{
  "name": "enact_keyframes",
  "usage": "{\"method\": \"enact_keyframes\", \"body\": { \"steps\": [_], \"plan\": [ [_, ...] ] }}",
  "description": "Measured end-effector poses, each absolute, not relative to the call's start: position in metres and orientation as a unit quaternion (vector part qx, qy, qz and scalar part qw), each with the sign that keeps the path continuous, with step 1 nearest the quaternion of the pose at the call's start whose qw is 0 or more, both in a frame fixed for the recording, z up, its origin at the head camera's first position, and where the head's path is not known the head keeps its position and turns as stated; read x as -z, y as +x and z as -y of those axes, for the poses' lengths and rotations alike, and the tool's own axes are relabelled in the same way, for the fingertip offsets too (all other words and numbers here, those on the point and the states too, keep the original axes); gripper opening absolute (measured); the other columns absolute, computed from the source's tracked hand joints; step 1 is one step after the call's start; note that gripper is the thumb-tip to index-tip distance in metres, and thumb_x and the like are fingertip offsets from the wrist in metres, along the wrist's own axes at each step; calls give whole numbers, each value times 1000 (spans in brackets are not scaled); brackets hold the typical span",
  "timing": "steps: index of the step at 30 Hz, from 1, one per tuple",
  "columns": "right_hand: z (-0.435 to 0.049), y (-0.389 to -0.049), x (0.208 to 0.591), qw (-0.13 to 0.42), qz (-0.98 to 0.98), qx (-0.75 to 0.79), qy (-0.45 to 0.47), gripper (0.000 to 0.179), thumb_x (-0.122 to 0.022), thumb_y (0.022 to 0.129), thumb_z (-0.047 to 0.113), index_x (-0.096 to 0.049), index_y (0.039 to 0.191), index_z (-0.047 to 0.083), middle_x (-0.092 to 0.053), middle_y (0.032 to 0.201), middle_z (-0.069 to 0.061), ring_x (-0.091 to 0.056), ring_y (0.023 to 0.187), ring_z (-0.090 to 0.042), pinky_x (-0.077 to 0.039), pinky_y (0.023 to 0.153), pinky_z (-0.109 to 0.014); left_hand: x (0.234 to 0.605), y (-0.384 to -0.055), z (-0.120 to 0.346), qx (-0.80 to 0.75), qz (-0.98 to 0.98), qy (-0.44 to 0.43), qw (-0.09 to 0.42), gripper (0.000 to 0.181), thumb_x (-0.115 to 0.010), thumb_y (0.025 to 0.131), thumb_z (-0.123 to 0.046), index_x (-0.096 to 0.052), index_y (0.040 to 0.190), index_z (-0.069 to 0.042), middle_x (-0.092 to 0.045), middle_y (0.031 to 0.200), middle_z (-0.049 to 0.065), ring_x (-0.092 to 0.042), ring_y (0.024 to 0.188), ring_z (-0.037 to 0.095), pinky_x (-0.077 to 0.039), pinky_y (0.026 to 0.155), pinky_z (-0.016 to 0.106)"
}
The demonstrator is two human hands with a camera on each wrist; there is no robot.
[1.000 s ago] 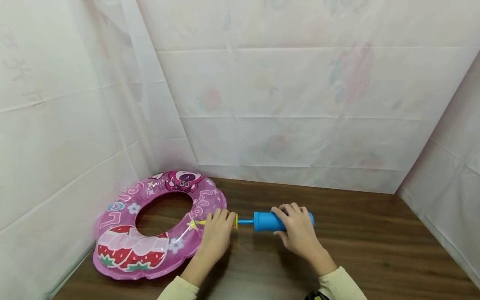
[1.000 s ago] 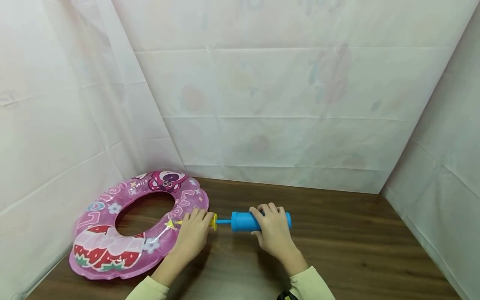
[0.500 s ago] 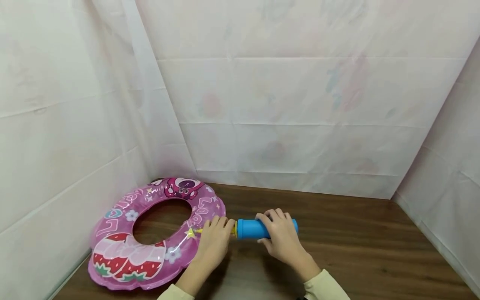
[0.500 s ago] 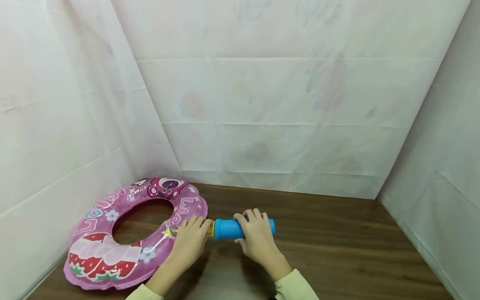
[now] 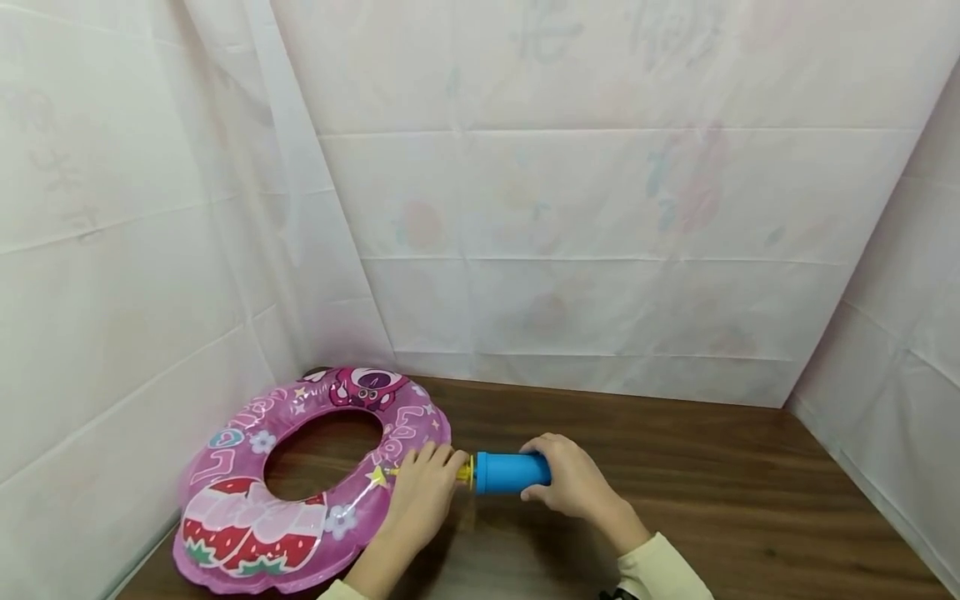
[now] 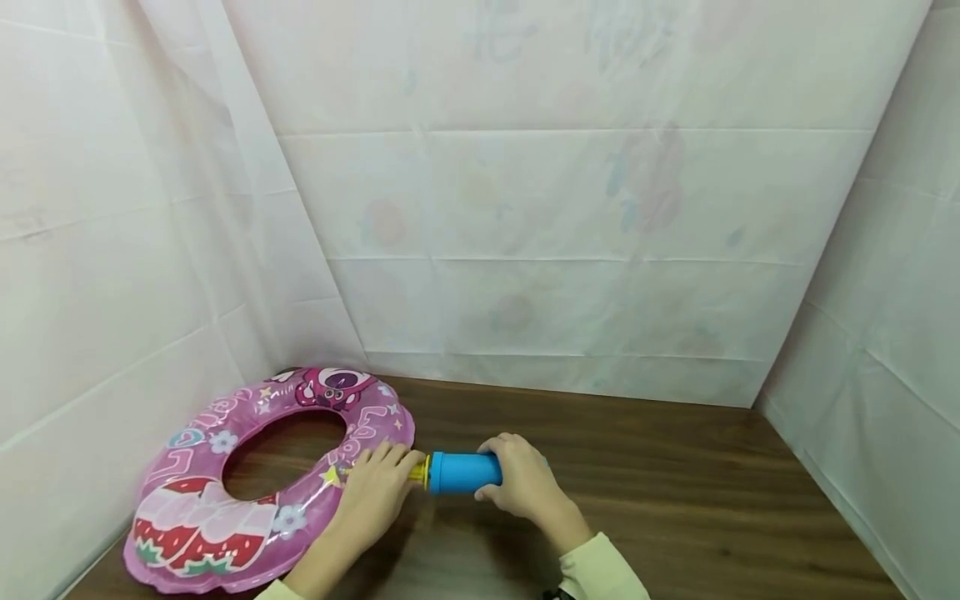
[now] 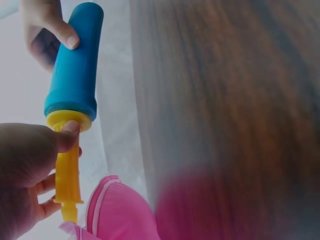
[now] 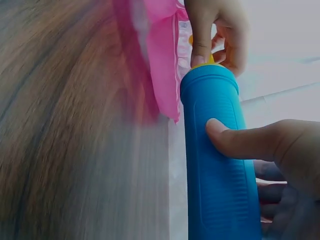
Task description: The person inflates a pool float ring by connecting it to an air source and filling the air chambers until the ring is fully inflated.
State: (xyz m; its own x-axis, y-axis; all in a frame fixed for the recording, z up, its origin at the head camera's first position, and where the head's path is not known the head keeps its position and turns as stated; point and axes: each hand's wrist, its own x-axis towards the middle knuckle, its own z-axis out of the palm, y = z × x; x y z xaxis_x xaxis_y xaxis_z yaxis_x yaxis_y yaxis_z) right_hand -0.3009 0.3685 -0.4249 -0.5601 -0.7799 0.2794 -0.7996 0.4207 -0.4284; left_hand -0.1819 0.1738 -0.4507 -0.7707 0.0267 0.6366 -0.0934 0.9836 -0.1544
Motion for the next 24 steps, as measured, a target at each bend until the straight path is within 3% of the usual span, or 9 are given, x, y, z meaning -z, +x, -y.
{"method": "enact_keyframes", "body": {
  "steps": [4,11,24],
  "plan": [
    [-374,-301,427,33,848,-252,466,51,-87,68,25,-66,111,8,-65,108,-6,-60,99,-23,-53,85,-48,451,-181,-173,-80,940,13,332,30,-83,71,-22,-66,95,-19,-65,86,-2,-57,84,18,-43,70,31],
    [-393,-303,435,102,853,-233,455,51,-89,63,25,-68,107,12,-66,104,0,-63,99,-20,-54,87,-43,451,-178,-171,-71,942,7,329,29,-83,72,-25,-66,94,-19,-64,84,-2,-57,81,18,-44,69,31],
    [-448,-312,444,212,844,-223,439,59,-93,53,22,-68,106,12,-67,102,-1,-65,97,-21,-56,82,-44,446,-176,-168,-67,938,-14,339,29,-81,73,-28,-66,96,-19,-65,84,-2,-56,79,18,-44,66,30]
  ]
}}
